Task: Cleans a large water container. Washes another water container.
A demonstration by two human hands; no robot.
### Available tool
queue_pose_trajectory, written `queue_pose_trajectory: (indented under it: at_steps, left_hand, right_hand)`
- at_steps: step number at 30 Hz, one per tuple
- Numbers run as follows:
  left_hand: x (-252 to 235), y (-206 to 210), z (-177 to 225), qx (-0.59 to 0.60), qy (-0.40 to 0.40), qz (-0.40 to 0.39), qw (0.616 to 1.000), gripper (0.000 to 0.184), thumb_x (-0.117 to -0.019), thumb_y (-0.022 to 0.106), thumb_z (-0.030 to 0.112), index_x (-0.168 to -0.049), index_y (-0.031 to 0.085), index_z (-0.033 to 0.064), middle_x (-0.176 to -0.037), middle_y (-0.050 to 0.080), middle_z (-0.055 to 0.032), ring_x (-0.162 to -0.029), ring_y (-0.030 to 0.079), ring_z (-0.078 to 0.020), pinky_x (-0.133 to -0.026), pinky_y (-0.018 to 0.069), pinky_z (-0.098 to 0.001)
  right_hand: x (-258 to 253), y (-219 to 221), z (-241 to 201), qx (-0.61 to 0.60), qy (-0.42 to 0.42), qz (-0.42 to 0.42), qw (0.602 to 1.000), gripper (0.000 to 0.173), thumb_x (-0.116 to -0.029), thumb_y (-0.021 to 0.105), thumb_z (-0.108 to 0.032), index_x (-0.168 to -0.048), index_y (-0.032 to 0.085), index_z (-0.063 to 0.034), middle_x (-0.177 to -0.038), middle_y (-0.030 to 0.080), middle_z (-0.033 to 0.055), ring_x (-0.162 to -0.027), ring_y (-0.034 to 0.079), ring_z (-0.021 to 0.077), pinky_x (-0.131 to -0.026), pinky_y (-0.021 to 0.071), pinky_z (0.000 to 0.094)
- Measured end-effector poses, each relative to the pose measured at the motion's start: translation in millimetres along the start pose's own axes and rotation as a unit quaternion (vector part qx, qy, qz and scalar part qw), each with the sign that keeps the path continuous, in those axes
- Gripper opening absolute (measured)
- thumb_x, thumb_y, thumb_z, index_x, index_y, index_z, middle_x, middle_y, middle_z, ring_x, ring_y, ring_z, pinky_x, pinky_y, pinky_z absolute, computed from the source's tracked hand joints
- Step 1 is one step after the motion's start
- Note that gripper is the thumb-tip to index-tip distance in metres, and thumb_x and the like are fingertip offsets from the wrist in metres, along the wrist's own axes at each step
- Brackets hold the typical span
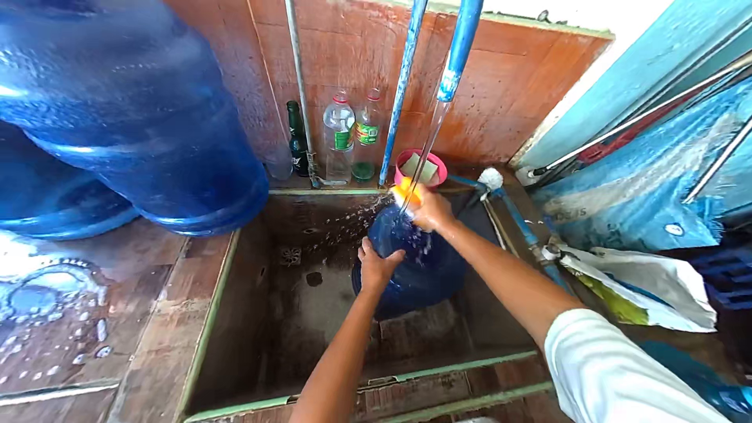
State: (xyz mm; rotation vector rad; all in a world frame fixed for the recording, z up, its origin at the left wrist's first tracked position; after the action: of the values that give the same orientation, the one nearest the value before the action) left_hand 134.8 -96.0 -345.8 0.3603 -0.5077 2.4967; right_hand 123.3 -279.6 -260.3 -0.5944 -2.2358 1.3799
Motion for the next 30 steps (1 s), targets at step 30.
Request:
queue_pose_trajectory:
  at_steps: [30]
  left_hand:
    - [-3, 4, 8, -0.027, 0.007, 0.001, 1.0, 0.113, -0.0837, 0.084, 0.037, -0.161, 0.01, 0.0001, -0.158, 0.029, -0.0343, -0.139, 0.045, -0.0431, -0.11, 0.0439, -0.0533]
  right_hand:
    - [29, 18, -35, -0.019, -0.088, -0.044, 0.995, 0.068, -0.0979, 0.068, -0.035, -0.155, 0.042, -0.0101, -0.118, 0.07, 0.0244, -0.109, 0.067, 0.045, -0.092, 0.05, 0.0658]
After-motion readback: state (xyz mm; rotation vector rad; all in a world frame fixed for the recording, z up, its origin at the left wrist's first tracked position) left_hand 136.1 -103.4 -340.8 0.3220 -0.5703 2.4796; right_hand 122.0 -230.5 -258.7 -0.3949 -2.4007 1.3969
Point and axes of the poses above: each hand's wrist, its own x-axis away from the middle knuckle, its own y-axis out of the palm, z = x × y, the point moved 6 cm from there along -x, towards the middle knuckle
